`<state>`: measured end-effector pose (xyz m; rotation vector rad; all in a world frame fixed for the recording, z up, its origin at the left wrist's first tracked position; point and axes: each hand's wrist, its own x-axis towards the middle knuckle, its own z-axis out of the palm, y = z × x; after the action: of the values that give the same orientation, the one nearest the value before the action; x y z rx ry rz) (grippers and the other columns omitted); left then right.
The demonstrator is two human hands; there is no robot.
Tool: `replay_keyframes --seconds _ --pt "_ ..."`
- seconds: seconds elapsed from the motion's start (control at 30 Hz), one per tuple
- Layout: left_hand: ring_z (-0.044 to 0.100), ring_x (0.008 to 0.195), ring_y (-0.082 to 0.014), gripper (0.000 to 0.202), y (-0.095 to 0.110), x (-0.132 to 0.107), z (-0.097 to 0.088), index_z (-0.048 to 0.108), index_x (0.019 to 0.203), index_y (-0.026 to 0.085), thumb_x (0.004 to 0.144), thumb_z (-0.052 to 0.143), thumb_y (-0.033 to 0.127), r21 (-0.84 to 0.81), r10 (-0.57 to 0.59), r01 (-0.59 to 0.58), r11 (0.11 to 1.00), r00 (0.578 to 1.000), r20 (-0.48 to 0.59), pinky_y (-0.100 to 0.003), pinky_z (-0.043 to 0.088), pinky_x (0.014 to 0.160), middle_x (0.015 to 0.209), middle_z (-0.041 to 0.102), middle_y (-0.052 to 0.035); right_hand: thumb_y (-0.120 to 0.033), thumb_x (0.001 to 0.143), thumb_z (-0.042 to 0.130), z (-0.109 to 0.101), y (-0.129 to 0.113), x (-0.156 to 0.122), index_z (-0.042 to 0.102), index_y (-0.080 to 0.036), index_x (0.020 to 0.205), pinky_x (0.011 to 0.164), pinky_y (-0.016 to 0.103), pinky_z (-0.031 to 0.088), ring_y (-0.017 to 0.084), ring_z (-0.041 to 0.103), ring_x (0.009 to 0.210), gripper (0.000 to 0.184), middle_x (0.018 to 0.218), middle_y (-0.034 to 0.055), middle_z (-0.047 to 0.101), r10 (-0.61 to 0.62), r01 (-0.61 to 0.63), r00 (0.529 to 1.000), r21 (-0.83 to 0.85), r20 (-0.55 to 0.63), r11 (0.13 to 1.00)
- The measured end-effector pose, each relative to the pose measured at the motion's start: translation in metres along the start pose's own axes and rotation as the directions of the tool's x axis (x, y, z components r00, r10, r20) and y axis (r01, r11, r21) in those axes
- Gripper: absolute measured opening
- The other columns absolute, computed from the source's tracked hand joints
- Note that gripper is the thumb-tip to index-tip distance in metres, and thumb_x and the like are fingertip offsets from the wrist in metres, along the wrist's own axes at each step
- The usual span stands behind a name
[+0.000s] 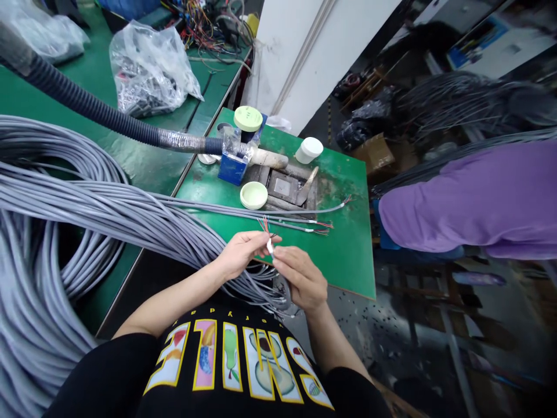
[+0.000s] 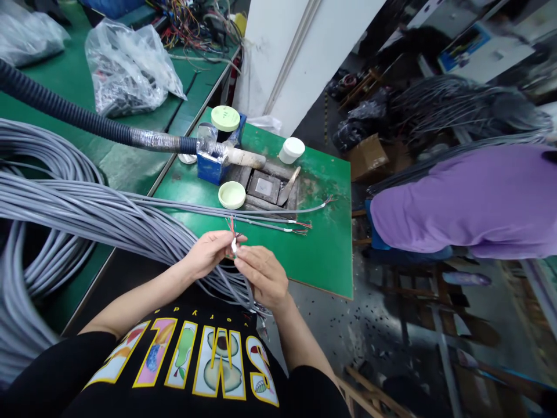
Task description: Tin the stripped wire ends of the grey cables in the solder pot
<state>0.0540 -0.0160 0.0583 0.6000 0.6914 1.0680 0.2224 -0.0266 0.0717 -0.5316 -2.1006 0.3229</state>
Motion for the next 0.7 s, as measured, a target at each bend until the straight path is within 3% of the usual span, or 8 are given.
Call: replay_keyframes --seconds 0.1,0.2,0.27,0.37,0.47,0.7 --pt "0.054 0.062 -0.0095 0.038 -0.006 -0.006 0.005 0.071 0.066 0.013 0.064 0.077 0.051 0.066 0.032 -0.03 0.997 0.999 -0.029 -0.022 0.042 0.063 0.069 0.068 -0.0032 -0.005 0.087 0.054 -0.005 -0.015 -0.016 0.063 -0.028 0.122 0.078 0.041 0.057 0.024 0.068 0.095 0.043 0.108 0.0078 0.07 0.159 -0.158 0.987 0.033 -0.034 0.987" --pt "0.059 0.072 -0.0132 0.035 -0.007 -0.014 0.008 0.069 0.061 0.014 0.07 0.073 0.048 0.246 0.137 -0.134 0.96 0.991 0.006 -0.025 0.044 0.072 0.073 0.069 -0.0041 -0.015 0.088 0.059 -0.008 -0.027 -0.025 0.067 -0.026 0.113 0.068 0.031 0.056 0.019 0.069 0.075 0.029 0.09 0.0035 0.073 0.447 -0.448 0.892 0.002 -0.074 0.894" --pt "0.061 0.074 -0.014 0.033 -0.007 -0.018 0.011 0.07 0.064 0.014 0.073 0.071 0.046 0.354 0.176 -0.177 0.919 0.984 0.035 -0.025 0.045 0.073 0.075 0.069 -0.0044 -0.024 0.086 0.064 -0.006 -0.032 -0.027 0.071 -0.023 0.101 0.06 0.026 0.053 0.016 0.066 0.06 0.016 0.073 0.0003 0.071 0.549 -0.552 0.833 -0.036 -0.068 0.833" --pt "0.061 0.073 -0.0144 0.031 -0.008 -0.021 0.014 0.071 0.066 0.015 0.074 0.07 0.045 0.425 0.199 -0.199 0.883 0.979 0.044 -0.025 0.045 0.07 0.076 0.069 -0.0052 -0.026 0.087 0.063 -0.002 -0.033 -0.028 0.071 -0.022 0.088 0.053 0.023 0.048 0.013 0.06 0.049 0.01 0.06 -0.0029 0.066 0.591 -0.592 0.806 -0.027 -0.043 0.806" --pt "0.061 0.072 -0.0142 0.029 -0.009 -0.022 0.015 0.071 0.066 0.015 0.074 0.069 0.043 0.434 0.214 -0.207 0.877 0.976 0.034 -0.025 0.046 0.069 0.074 0.069 -0.0049 -0.027 0.088 0.06 0.0 -0.031 -0.03 0.071 -0.022 0.089 0.053 0.023 0.047 0.013 0.06 0.05 0.012 0.061 -0.0024 0.066 0.603 -0.603 0.798 0.02 -0.018 0.798" --pt "0.064 0.078 -0.016 0.024 -0.013 -0.023 0.014 0.072 0.067 0.016 0.073 0.071 0.04 0.373 0.237 -0.228 0.899 0.971 0.023 -0.027 0.048 0.074 0.077 0.07 -0.0054 -0.03 0.089 0.06 -0.002 -0.028 -0.033 0.072 -0.023 0.09 0.058 0.025 0.048 0.014 0.061 0.055 0.014 0.069 -0.0003 0.069 0.562 -0.562 0.827 0.002 -0.01 0.827"
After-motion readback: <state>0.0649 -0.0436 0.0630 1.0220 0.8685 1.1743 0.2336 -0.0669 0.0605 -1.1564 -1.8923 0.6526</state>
